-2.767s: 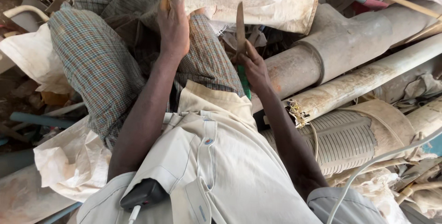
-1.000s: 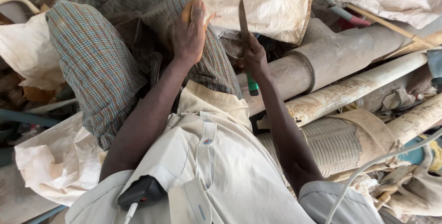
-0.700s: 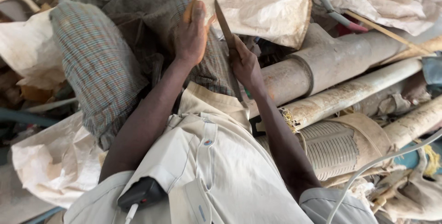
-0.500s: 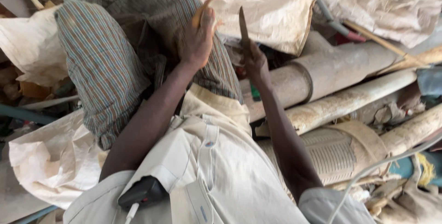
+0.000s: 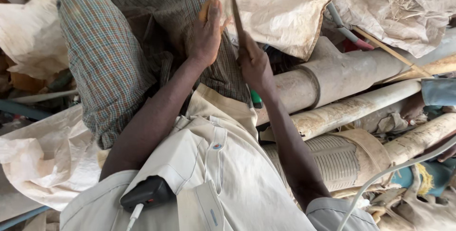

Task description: The person sits cross-legged and uses a knife to cut a long strip from a large woven sack. The person holds the sack with one hand and slices along its edge with the other, producing a continuous fabric strip.

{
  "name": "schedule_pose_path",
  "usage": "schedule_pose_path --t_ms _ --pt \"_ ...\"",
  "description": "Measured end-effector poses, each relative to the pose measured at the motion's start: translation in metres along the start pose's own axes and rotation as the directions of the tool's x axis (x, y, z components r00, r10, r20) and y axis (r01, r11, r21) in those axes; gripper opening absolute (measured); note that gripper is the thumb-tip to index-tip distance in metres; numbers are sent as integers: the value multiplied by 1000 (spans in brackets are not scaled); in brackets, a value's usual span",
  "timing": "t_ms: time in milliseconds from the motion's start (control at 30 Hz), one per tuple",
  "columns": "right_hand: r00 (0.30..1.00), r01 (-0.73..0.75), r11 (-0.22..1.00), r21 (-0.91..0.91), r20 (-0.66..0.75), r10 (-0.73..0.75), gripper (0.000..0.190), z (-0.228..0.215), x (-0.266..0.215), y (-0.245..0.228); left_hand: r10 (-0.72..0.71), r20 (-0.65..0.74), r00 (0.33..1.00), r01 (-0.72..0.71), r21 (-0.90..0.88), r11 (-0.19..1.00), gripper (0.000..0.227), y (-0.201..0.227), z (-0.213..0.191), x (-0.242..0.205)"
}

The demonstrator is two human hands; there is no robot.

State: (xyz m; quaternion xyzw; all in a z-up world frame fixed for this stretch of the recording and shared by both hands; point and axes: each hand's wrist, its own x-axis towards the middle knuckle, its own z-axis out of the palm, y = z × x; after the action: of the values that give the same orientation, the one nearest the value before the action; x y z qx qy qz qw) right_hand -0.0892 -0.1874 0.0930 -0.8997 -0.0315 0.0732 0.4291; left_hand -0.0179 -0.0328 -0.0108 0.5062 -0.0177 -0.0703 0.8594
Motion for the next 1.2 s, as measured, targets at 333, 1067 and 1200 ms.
schedule_pose_path --t_ms 333,1067,1200 --pt "992 -47 997 61 -114 53 37 13 1 19 59 12 998 -59 365 929 82 -6 -10 5" --pt "944 -321 896 308 32 328 34 0 -8 42 -44 -76 996 36 -97 995 71 -10 -1 6" --pt "907 -397 767 505 85 413 34 -2 -5 50 -61 -81 995 49 -142 989 74 -6 -8 8"
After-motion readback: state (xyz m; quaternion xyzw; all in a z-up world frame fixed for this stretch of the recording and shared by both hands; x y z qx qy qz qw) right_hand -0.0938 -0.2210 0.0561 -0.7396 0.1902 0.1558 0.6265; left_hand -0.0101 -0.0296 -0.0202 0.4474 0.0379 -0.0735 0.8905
